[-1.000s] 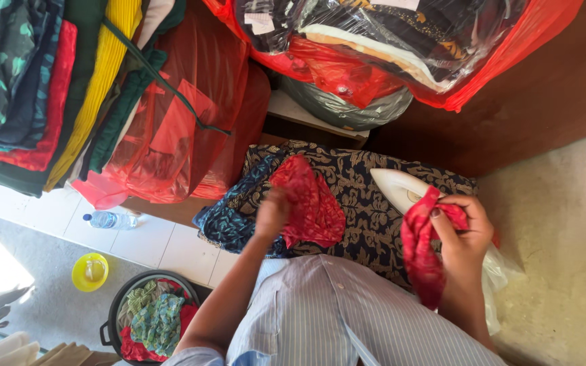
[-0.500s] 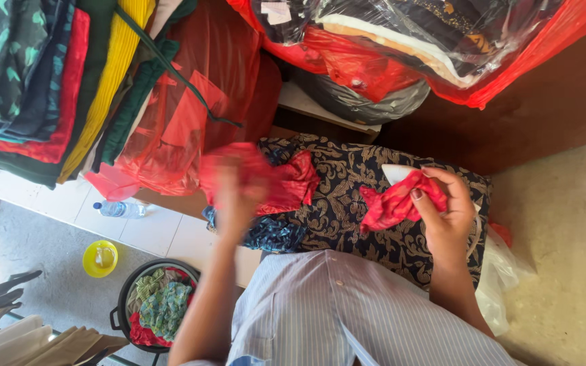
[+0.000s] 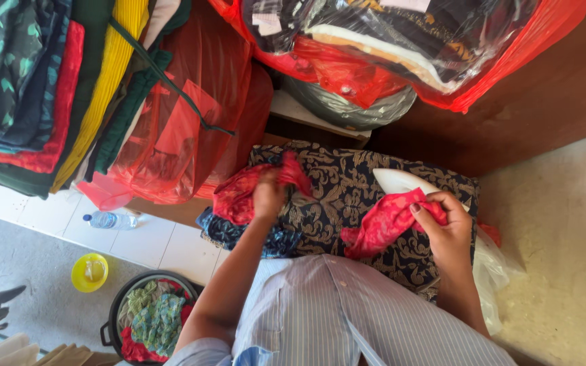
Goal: The person irons a red patterned cloth on a small ironing board, repeatedly smoothing and folding it while using a white iron. The person also briefly handles a white plastic bag and places the ironed cloth on a nearby stack.
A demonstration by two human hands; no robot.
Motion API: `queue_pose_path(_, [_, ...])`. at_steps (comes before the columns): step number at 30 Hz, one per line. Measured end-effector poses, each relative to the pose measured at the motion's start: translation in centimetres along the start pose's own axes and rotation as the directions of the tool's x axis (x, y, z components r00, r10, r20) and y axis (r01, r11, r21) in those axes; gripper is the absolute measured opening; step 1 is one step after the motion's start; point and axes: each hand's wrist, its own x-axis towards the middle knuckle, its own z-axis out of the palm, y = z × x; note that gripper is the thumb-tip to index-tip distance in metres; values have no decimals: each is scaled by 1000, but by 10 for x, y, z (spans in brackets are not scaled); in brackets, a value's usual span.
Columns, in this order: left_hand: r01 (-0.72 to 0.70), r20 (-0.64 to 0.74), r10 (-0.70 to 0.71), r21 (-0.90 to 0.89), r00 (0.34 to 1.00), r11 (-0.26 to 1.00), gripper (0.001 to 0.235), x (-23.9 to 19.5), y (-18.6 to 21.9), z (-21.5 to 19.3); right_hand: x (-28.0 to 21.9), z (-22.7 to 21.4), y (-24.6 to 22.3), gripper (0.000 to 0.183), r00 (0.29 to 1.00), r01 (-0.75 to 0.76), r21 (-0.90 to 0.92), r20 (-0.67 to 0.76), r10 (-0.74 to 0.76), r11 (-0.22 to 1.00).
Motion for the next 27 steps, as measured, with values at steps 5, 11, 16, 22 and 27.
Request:
queue_pose_path(5, [-205, -328, 268, 215, 906, 955, 54, -30, 51, -132, 6, 9, -12, 14, 996, 84, -23, -14, -84, 996])
queue_pose_path(11, [-133, -6, 201, 732, 979, 668, 44, -55, 31, -135, 26, 45, -15, 20, 996, 29, 254, 78, -51, 967])
queue_pose_path(16, [-197, -6, 230, 501, 973, 843, 78, -72, 85, -134, 17, 65, -31, 31, 990, -1, 151, 142, -21, 988])
queue_pose_path(22, [-490, 67, 541, -344, 838, 801, 59, -69, 140, -69, 12, 61, -26, 23, 977, 16, 149, 208, -47, 989])
queue_pose_path(27, [343, 486, 234, -818, 842, 461, 16, -65, 99, -48, 6, 33, -27, 19, 958, 288, 68, -13, -288, 955])
